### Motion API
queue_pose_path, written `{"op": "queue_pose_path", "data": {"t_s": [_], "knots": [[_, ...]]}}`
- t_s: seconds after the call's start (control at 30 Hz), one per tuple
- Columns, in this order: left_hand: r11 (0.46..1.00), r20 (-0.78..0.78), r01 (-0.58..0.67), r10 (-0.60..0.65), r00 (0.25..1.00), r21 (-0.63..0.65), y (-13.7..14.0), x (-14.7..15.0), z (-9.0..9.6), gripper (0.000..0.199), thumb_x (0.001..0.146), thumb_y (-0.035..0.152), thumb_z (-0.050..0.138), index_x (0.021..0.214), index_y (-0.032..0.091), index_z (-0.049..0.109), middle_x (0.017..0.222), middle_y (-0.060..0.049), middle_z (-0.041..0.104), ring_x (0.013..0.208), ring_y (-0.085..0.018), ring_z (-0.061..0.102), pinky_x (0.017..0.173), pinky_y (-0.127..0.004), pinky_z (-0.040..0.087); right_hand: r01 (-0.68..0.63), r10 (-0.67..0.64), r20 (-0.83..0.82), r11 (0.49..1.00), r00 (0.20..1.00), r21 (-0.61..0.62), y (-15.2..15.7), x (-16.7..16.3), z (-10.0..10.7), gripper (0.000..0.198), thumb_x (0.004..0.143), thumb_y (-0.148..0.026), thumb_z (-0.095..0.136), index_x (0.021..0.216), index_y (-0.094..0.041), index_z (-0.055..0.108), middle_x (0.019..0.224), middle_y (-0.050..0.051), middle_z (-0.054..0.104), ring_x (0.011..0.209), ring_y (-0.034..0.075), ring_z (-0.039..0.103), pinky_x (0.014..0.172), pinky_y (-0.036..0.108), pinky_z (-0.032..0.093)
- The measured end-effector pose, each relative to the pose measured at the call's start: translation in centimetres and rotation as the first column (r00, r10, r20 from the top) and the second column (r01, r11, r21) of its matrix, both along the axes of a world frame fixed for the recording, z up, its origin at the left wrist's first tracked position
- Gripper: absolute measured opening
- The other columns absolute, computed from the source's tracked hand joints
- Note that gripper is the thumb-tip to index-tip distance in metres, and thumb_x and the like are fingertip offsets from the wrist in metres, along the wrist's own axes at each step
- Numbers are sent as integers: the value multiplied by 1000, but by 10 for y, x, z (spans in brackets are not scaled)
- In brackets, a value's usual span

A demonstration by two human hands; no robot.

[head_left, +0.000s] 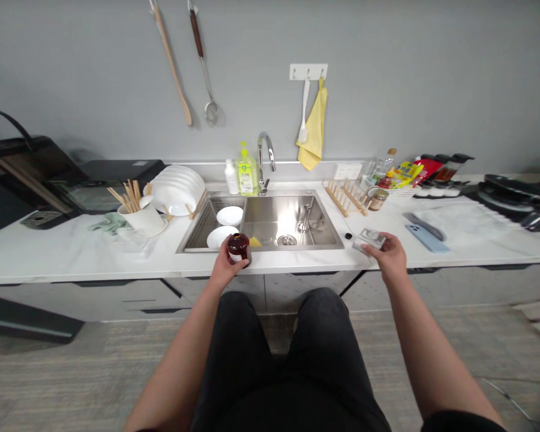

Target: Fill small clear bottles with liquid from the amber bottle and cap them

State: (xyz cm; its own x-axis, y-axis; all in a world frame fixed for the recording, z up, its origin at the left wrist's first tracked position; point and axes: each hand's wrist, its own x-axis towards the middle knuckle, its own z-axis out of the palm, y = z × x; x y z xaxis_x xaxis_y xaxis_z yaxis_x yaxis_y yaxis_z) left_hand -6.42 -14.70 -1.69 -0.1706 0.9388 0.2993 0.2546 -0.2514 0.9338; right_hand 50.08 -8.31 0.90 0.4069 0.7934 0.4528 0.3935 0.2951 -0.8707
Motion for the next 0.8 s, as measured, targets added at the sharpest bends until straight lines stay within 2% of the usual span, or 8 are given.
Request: {"op": "queue_pose_path", "data": {"t_s": [0.13,0.27,0.33,0.4,0.43,0.5,0.6,0.8], "knots": [[993,20,11,-14,1000,117,-16,-17,-7,108,74,43,90,171,24,46,173,-22,58,160,-40,60,128,-56,53,-178,171,-148,984,974,-30,-33,-31,16,82,57,-54,111,123,-26,71,102,4,80,90,29,78,83,50,70],[933,-50,-327,338,940,150,-40,-76,-8,59,92,50,75,144,22,67,147,-16,73,138,-33,73,121,-51,57,-277,266,-137,958,954,-73,-66,-65,25,82,58,-50,113,127,-28,74,107,6,81,94,30,80,88,52,71],[798,-141,-578,600,787,167,-50,-120,-1,44,96,51,73,128,20,71,132,-15,75,127,-32,73,116,-52,58,-311,297,-142,946,944,-92,-81,-82,25,83,58,-49,114,128,-28,74,107,7,82,94,31,80,90,53,71],[615,-275,-770,779,563,168,-57,-164,11,38,94,47,77,118,18,69,128,-15,73,132,-37,68,122,-58,51,-358,339,-159,927,927,-114,-94,-100,24,83,58,-49,114,129,-30,75,109,8,82,95,33,81,91,54,71],[539,-335,-829,817,470,151,-59,-183,17,37,92,45,79,114,18,67,128,-15,72,135,-39,65,125,-62,46,-385,363,-167,915,916,-121,-99,-109,22,82,59,-50,114,129,-31,75,111,8,83,97,34,81,91,54,71],[468,-381,-876,836,395,117,-59,-211,29,42,87,44,85,111,19,61,127,-16,70,138,-45,60,126,-70,40,-434,409,-181,892,894,-130,-110,-126,18,80,61,-51,113,128,-33,74,112,8,83,98,35,82,90,54,72],[462,-397,-885,823,406,54,-51,-230,39,50,80,44,91,102,22,51,118,-13,69,135,-47,59,122,-73,38,-484,452,-205,861,868,-154,-122,-148,12,78,63,-53,112,129,-34,73,112,8,84,96,35,84,88,54,73],[447,-405,-893,808,427,-50,-32,-226,40,49,71,33,85,88,27,40,94,-5,62,129,-47,63,118,-74,36,-543,507,-212,823,835,-170,-135,-165,15,79,66,-52,112,130,-33,71,120,8,83,101,34,83,94,56,73]]}}
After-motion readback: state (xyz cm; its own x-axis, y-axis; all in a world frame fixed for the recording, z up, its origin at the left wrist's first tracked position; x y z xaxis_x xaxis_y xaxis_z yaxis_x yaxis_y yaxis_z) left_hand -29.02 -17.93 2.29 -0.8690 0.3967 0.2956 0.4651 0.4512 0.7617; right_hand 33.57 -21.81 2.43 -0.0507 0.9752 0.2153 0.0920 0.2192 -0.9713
